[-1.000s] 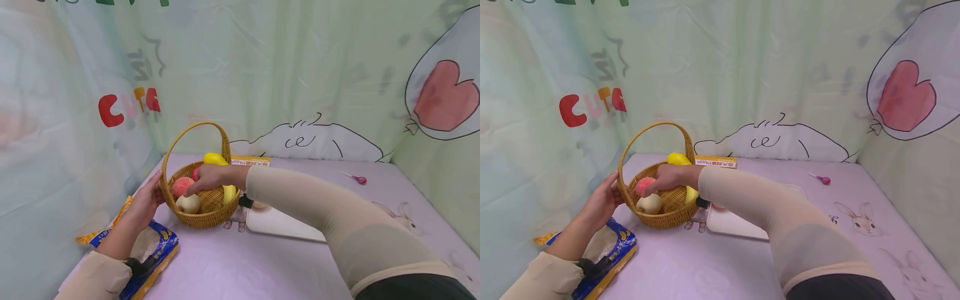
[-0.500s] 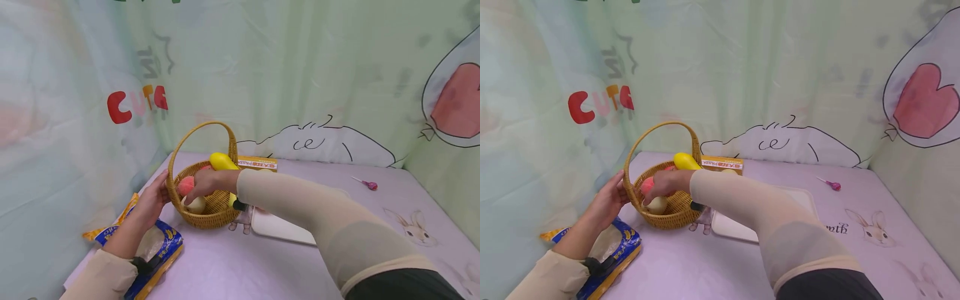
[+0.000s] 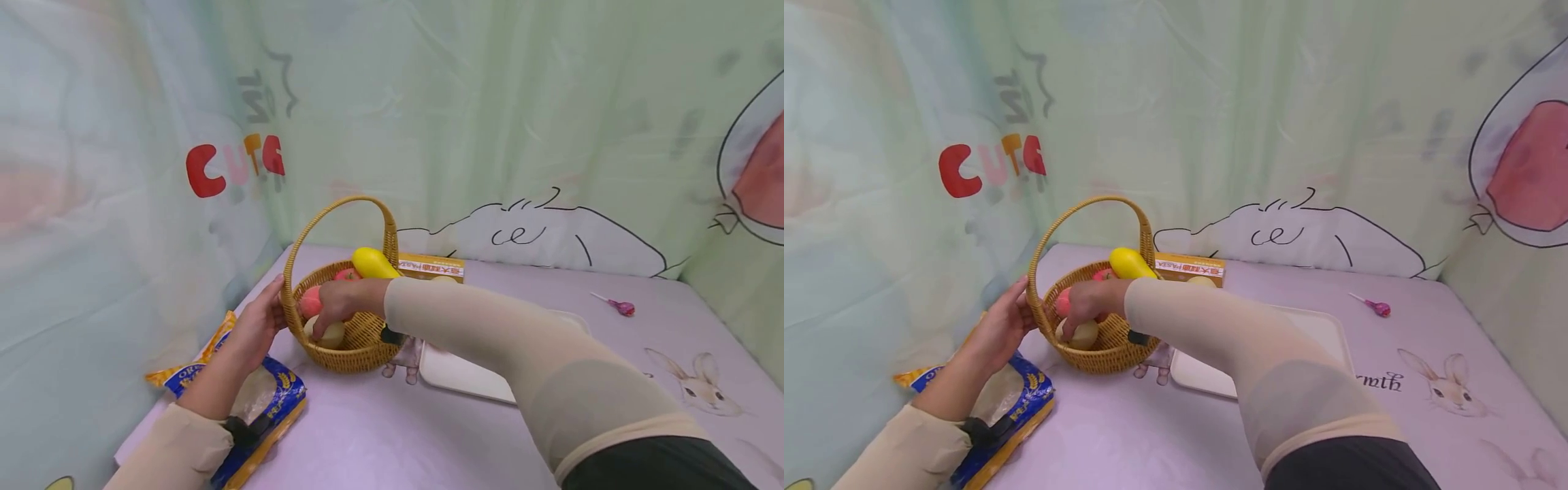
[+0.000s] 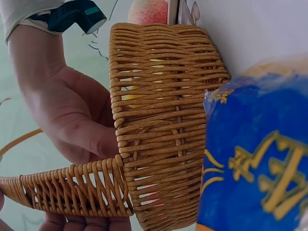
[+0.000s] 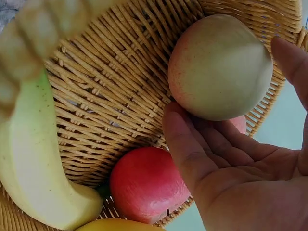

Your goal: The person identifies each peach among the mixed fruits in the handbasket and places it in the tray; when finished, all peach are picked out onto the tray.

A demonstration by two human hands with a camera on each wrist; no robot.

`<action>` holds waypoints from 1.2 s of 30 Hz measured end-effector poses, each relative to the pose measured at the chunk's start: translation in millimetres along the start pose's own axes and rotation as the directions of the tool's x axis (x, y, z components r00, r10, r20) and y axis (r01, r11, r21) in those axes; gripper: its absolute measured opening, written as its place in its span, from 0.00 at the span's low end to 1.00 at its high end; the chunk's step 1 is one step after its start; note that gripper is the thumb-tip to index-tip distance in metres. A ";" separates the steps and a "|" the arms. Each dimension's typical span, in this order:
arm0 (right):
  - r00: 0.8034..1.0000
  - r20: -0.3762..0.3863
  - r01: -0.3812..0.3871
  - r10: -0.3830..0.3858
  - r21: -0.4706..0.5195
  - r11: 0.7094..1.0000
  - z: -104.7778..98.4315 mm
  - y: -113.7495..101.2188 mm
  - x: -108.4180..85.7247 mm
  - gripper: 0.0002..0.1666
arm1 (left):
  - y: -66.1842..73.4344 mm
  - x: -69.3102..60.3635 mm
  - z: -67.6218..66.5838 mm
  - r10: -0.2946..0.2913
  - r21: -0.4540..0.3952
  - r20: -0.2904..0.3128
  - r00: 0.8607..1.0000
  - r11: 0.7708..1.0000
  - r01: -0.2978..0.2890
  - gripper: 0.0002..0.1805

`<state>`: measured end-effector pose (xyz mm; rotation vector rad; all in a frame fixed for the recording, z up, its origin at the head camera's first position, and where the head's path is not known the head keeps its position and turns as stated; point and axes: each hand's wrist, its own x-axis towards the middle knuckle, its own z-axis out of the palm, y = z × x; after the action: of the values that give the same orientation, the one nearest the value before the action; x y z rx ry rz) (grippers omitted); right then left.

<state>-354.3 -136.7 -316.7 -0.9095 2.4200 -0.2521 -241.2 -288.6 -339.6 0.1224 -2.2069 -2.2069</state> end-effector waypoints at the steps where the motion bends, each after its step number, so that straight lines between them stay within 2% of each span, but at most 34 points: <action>1: 1.000 -0.001 0.000 0.000 -0.003 1.000 0.4 -0.7 0.4 0.27 | 0.1 -0.2 0.0 0.001 -0.001 -0.001 1.000 1.000 -0.001 0.28; 7: 1.000 -0.021 0.002 -0.003 -0.037 0.999 4.4 -2.8 -1.8 0.26 | 0.8 -1.7 0.3 0.004 -0.006 0.003 1.000 1.000 -0.004 0.28; 13: 0.996 -0.070 0.044 -0.050 -0.094 0.995 8.4 -0.4 -7.8 0.27 | 2.8 -2.6 0.9 0.007 0.003 0.016 1.000 1.000 -0.007 0.28; 19: 0.990 -0.118 0.063 -0.071 -0.076 0.995 7.3 3.8 -11.8 0.24 | 3.9 -3.3 0.7 -0.004 0.012 0.011 1.000 1.000 0.004 0.28; 24: 0.979 -0.173 0.092 -0.108 -0.097 0.991 1.2 8.6 -19.8 0.22 | 3.6 -4.3 -0.5 -0.020 0.018 0.005 1.000 1.000 0.019 0.28; 36: 0.948 -0.267 0.183 -0.174 0.010 0.983 -10.6 22.5 -38.7 0.19 | 5.5 -6.2 0.1 -0.009 0.033 0.022 1.000 0.999 0.008 0.29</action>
<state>-348.2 -94.5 -299.5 -1.1449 2.5656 -0.5121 -235.3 -288.1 -333.9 0.1083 -2.2595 -2.1871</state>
